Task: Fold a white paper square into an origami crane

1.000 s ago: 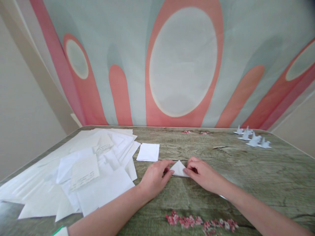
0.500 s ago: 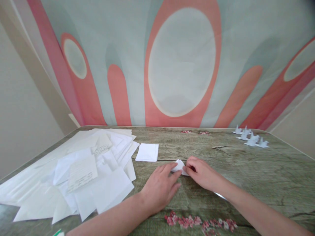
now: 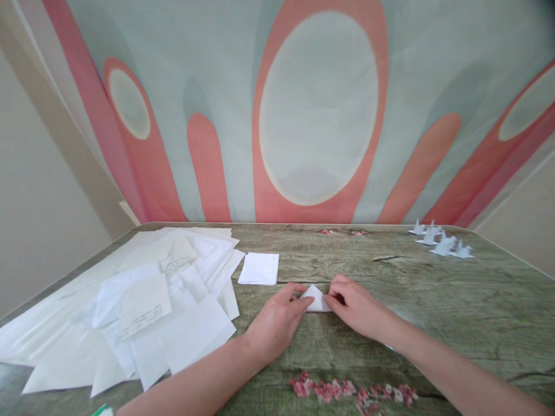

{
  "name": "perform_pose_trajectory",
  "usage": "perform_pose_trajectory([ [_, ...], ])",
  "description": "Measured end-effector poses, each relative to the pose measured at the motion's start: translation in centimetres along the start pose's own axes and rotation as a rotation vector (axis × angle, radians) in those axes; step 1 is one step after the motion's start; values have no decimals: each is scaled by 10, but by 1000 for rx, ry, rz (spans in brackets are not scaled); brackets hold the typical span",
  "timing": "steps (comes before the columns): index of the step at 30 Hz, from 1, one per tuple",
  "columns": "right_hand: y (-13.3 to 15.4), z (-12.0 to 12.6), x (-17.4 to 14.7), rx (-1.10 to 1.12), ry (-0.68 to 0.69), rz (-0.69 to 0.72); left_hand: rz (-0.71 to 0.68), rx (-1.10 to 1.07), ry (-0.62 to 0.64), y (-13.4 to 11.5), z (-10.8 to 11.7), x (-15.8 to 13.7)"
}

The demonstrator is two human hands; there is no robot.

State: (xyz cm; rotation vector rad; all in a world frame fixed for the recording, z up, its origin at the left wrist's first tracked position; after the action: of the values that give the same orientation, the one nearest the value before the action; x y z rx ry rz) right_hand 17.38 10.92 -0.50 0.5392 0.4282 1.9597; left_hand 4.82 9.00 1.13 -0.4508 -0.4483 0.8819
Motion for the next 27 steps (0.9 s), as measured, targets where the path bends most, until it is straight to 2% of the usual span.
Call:
perform_pose_trajectory([
  [15,-6,0,-3,-172,40,-80,51,-65,-7,5,2,7],
  [21,-7,-2,-2,-202,61,-75,40,26,9,0,4,5],
  [27,-8,-3,-1,-235,63,-77,-71,239,-20,-19,4,-3],
])
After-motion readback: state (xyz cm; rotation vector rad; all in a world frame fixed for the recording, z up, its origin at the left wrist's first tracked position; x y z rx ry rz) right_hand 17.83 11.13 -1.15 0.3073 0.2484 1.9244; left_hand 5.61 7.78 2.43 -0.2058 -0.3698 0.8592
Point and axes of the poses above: each hand's wrist, its own x-axis towards the middle knuckle, its own z-axis out of the back of the hand, y = z × x, the point moved 9 cm from there along x, towards the middle knuckle, and after that the axes turned 12 degrees about z, right-handed, at the moved point
